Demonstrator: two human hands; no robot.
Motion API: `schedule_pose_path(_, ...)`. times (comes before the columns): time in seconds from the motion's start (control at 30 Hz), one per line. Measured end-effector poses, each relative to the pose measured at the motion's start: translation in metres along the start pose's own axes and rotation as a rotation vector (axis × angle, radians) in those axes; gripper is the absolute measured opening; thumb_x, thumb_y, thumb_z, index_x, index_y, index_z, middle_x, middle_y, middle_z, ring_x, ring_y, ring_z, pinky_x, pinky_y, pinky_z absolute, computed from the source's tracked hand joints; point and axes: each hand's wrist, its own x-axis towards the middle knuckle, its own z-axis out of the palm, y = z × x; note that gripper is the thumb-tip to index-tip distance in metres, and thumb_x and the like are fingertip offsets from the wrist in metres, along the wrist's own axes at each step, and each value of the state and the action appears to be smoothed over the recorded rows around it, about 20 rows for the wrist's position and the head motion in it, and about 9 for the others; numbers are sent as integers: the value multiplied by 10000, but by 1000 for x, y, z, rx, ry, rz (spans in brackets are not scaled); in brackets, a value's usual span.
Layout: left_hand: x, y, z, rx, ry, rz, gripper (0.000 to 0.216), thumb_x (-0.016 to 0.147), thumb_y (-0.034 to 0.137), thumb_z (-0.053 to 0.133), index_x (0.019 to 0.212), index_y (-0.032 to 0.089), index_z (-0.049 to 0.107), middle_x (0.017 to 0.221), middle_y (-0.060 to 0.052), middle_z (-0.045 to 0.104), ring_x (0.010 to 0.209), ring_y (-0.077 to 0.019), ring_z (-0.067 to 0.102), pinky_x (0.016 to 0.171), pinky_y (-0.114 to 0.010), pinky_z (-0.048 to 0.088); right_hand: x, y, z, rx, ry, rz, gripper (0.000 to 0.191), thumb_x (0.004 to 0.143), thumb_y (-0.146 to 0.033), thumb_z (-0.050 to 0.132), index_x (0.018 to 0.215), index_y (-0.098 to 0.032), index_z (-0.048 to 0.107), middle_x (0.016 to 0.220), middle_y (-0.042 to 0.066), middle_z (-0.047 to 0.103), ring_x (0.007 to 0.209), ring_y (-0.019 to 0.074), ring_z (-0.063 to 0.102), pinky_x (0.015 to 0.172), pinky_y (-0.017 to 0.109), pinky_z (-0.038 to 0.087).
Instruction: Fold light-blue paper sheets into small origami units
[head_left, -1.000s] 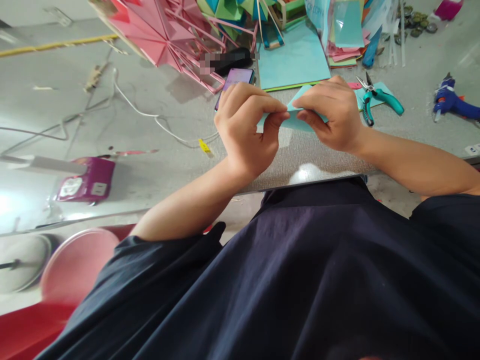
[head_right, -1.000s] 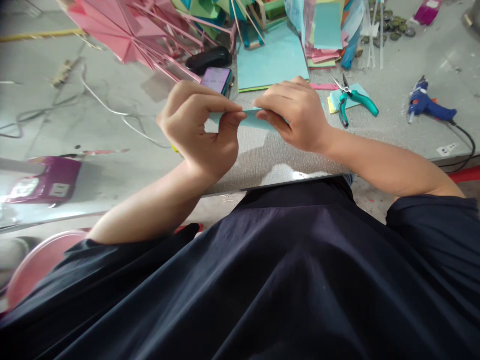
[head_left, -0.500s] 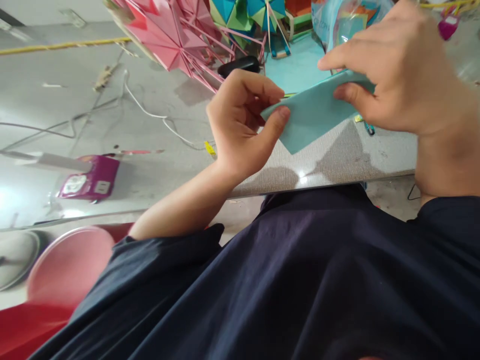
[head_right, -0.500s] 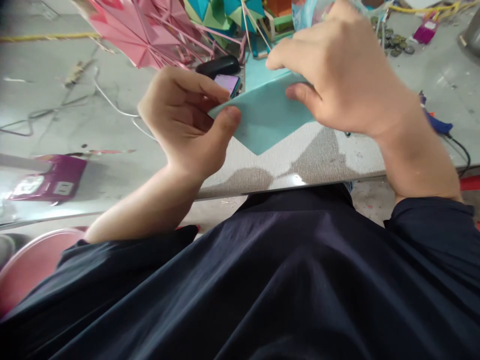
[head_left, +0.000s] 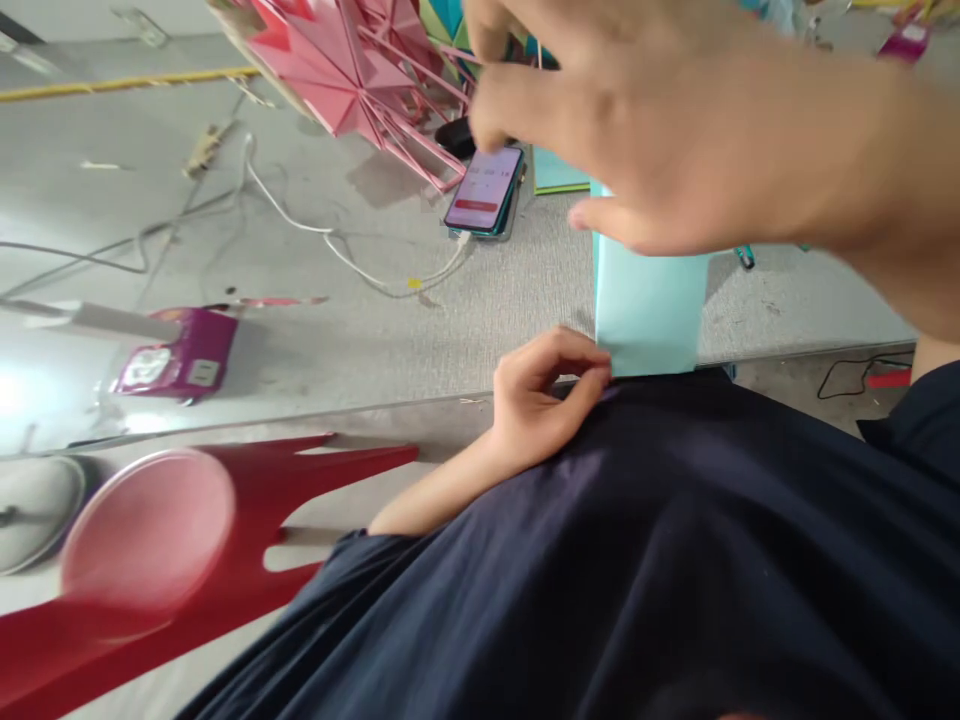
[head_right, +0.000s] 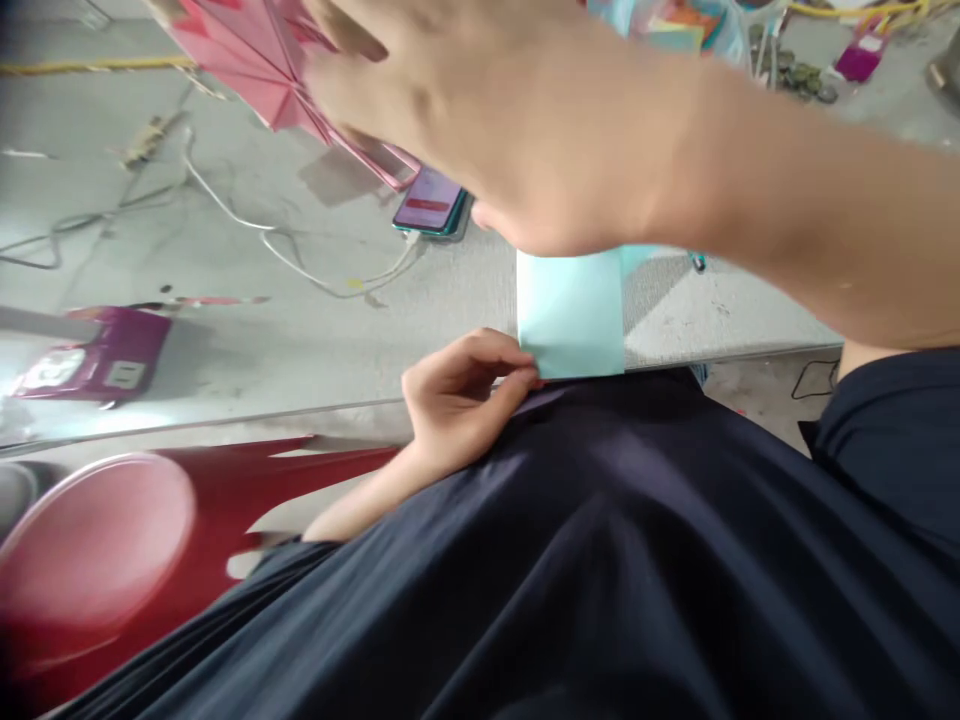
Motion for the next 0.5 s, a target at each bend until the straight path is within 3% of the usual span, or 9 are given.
schedule_pose_path(0.07,-8,-15,-2,96,113,-57,34,1046,269,910,1070,280,932,972,-22,915,803,-220,888,764,-359,795,-7,-14,28,-447,-10,-140,289,1311,-322,633,1432,-225,877,1840,89,733,2022,525,302,1546,843,358)
schedule_pose_path(0.1,-10,-21,-4,139,164,-62,77,1047,270,904,1104,282,955,1012,-27,933,836,-227,896,781,-365,796,-12,-10,40,-541,38,-163,344,1307,-317,572,1476,-202,849,1834,139,720,1979,564,402,1480,863,447)
schedule_pose_path(0.13,-11,-25,-7,179,194,-53,125,1045,271,900,1145,285,974,1060,-33,950,870,-235,901,805,-378,798,-17,0,49,-570,87,-151,338,1278,-352,611,1504,-210,818,1798,151,728,1804,569,657,1391,824,564)
schedule_pose_path(0.17,-12,-27,-9,217,201,-33,178,1042,269,897,1193,289,989,1115,-42,963,907,-244,904,839,-397,803,-22,14,57,-550,153,-122,338,1205,-399,758,1501,-238,788,1779,163,740,1624,549,795,1338,780,644)
schedule_pose_path(0.2,-11,-29,-11,250,186,-9,231,1041,273,895,1247,291,998,1172,-51,972,943,-254,905,871,-417,805,-28,30,64,-511,195,-85,376,1137,-413,875,1469,-271,769,1747,157,761,1563,534,818,1307,726,688)
schedule_pose_path(0.3,-10,-27,-16,314,32,32,395,1067,344,913,1452,288,976,1361,-90,969,1101,-301,912,962,-473,808,-37,81,84,-356,320,72,365,1077,-309,865,1412,-260,729,1602,196,784,1219,436,873,998,617,757)
schedule_pose_path(0.33,-9,-26,-17,321,-28,49,457,1086,372,912,1531,279,949,1434,-111,956,1184,-326,909,1015,-501,807,-38,95,91,-260,284,107,377,1092,-330,861,1439,-284,723,1620,178,777,1133,385,863,938,583,754)
schedule_pose_path(0.4,-7,-21,-18,339,-181,78,571,1134,419,899,1683,261,873,1564,-155,916,1327,-375,880,1137,-572,782,-38,115,105,-80,305,92,435,1031,-354,902,1425,-316,722,1582,134,794,1057,327,821,974,543,767)
schedule_pose_path(0.5,-4,-10,-17,441,-476,71,712,1162,506,927,1809,246,780,1637,-203,876,1452,-453,819,1258,-673,705,-38,127,124,77,223,52,469,1009,-376,939,1438,-334,752,1546,96,826,1253,337,828,1224,510,751)
